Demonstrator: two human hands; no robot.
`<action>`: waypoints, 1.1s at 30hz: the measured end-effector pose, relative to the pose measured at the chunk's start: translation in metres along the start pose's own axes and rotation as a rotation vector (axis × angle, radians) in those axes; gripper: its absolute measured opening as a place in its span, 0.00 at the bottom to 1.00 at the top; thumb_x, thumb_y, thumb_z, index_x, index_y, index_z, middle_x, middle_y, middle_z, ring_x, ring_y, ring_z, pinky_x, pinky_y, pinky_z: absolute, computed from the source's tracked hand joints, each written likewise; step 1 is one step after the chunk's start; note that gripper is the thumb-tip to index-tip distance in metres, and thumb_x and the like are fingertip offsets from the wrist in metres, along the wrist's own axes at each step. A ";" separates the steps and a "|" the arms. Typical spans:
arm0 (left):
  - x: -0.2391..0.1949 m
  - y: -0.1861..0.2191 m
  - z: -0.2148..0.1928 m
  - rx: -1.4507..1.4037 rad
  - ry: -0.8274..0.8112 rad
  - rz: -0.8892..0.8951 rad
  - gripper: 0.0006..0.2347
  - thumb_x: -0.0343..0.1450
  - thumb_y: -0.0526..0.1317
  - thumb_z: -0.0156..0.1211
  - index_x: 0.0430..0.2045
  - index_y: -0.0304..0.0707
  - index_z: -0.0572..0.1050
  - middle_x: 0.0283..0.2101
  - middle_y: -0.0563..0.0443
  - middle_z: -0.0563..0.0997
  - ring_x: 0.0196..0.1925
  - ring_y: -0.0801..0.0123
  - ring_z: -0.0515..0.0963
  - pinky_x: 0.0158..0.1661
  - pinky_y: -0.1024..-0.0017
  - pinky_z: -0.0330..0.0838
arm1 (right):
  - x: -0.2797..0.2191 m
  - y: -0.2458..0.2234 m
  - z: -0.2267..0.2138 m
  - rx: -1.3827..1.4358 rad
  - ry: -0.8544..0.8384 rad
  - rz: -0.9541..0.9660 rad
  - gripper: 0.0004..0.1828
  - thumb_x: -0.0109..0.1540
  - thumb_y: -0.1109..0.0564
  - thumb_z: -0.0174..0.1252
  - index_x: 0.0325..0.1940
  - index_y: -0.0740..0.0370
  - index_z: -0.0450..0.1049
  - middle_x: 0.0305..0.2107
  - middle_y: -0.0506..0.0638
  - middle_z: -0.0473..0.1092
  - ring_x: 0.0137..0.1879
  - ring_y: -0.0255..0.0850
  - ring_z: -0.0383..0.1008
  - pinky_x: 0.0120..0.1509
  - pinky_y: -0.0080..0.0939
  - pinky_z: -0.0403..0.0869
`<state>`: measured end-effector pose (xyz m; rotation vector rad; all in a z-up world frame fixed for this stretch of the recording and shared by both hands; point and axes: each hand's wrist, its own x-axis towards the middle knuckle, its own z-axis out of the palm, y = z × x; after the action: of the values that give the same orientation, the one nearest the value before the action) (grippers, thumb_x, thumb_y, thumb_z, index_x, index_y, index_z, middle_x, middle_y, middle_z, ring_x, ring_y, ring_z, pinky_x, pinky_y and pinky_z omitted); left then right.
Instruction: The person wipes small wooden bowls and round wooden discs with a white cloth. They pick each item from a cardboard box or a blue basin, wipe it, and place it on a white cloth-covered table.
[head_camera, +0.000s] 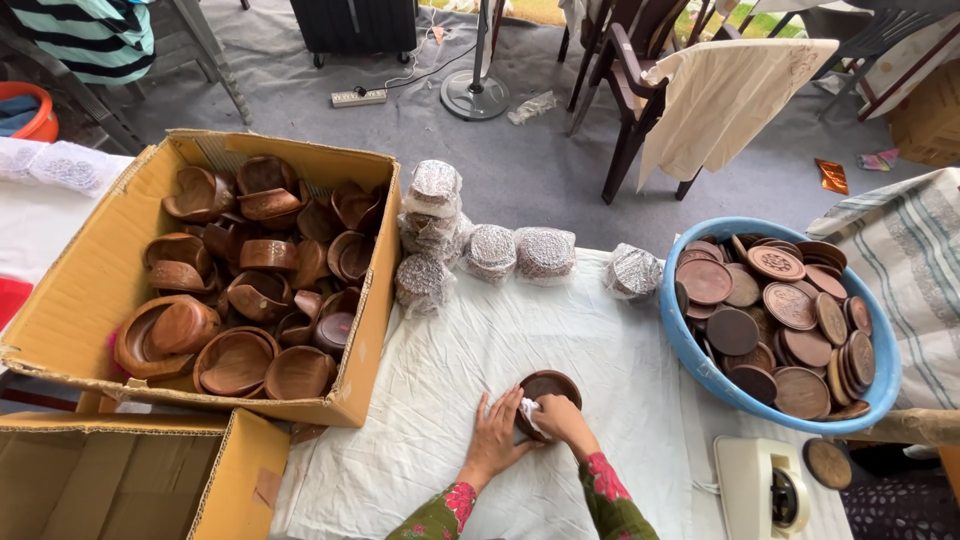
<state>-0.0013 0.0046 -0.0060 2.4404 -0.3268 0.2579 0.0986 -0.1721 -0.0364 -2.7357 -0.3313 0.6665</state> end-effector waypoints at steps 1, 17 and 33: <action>0.001 0.000 0.000 0.006 -0.007 0.002 0.47 0.61 0.58 0.75 0.70 0.36 0.52 0.73 0.46 0.61 0.73 0.60 0.61 0.71 0.46 0.41 | -0.003 0.007 0.002 0.183 0.012 0.004 0.16 0.56 0.51 0.57 0.41 0.59 0.83 0.33 0.62 0.79 0.42 0.57 0.80 0.50 0.53 0.77; -0.001 0.013 -0.013 0.041 -0.010 -0.037 0.46 0.59 0.55 0.73 0.70 0.38 0.53 0.71 0.44 0.63 0.73 0.57 0.61 0.69 0.42 0.41 | -0.052 0.062 0.019 1.700 -0.210 0.030 0.25 0.64 0.46 0.54 0.60 0.63 0.72 0.46 0.51 0.76 0.47 0.39 0.77 0.52 0.42 0.77; -0.050 -0.003 0.009 -1.029 -0.108 -0.474 0.12 0.68 0.41 0.67 0.38 0.31 0.80 0.35 0.53 0.83 0.38 0.75 0.79 0.41 0.75 0.75 | -0.133 0.032 0.024 1.551 -0.310 0.138 0.33 0.70 0.37 0.49 0.63 0.67 0.78 0.43 0.53 0.77 0.41 0.36 0.74 0.42 0.38 0.73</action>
<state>-0.0472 0.0097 -0.0281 1.4421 0.0855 -0.2166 -0.0236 -0.2352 -0.0137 -1.1778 0.2607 0.8452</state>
